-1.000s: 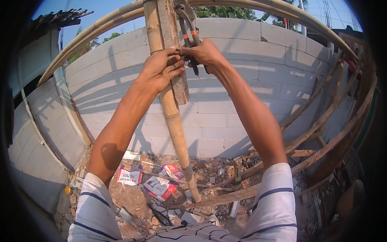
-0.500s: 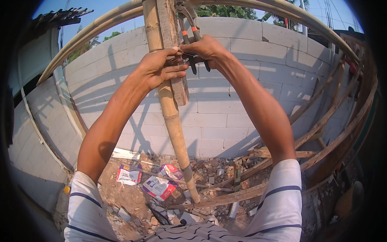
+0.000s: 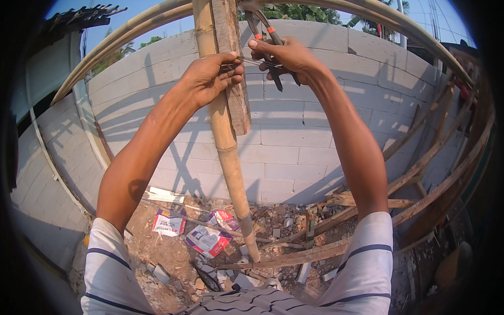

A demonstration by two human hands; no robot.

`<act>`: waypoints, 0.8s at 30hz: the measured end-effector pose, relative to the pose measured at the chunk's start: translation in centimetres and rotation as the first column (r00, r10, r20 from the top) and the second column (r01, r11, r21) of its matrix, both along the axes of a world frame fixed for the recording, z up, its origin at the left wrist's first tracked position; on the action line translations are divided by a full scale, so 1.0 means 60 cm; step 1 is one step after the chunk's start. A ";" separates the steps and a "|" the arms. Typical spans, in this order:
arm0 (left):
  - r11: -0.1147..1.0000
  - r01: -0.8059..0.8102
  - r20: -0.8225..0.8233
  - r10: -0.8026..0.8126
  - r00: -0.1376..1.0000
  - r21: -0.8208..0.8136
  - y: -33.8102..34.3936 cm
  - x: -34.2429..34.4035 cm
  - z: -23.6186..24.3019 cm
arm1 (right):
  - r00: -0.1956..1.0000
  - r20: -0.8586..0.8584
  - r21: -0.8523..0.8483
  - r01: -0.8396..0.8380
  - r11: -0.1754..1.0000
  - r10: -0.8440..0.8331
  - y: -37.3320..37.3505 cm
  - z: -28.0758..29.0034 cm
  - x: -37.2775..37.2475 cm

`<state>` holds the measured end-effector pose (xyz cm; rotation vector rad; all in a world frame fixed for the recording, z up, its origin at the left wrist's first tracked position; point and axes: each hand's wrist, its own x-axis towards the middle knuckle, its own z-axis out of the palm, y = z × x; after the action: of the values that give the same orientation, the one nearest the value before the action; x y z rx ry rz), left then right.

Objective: The person secures a horizontal bamboo pole to a vertical support using a hammer and wire. The person hammers a nail through a wooden block attached to the bamboo and then uses pliers to twist and tighten wire around the joint to reinforce the connection.

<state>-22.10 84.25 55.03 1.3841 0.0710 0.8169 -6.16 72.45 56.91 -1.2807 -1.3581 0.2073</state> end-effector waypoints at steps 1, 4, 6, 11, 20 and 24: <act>1.000 0.011 -0.001 -0.011 1.000 0.015 -0.001 0.003 0.001 | 0.995 0.067 0.057 0.067 0.996 -0.070 -0.006 -0.001 0.006; 0.998 -0.021 -0.030 0.023 0.999 0.052 -0.001 0.007 0.004 | 0.988 0.121 -0.015 0.094 0.995 -0.091 -0.017 -0.014 0.015; 0.997 -0.027 -0.044 0.031 0.999 0.077 0.005 0.002 0.003 | 0.980 0.131 -0.040 0.156 0.987 -0.150 -0.030 -0.029 0.015; 0.981 -0.113 -0.075 0.126 0.989 0.158 -0.010 -0.003 0.006 | 0.834 0.287 0.223 0.420 0.880 -0.471 -0.084 -0.051 -0.008; 0.976 -0.109 -0.032 0.117 0.993 0.187 0.003 -0.006 0.011 | 0.497 0.739 0.282 0.384 0.879 -0.455 -0.017 0.010 -0.079; 0.983 -0.062 -0.097 0.080 0.992 0.172 -0.005 -0.017 0.018 | 0.494 0.778 0.243 0.333 0.911 -0.388 -0.011 0.009 -0.042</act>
<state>-23.10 83.93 56.09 1.5912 0.1344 0.8250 -8.68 71.81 57.44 -1.6648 -1.7770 -0.8472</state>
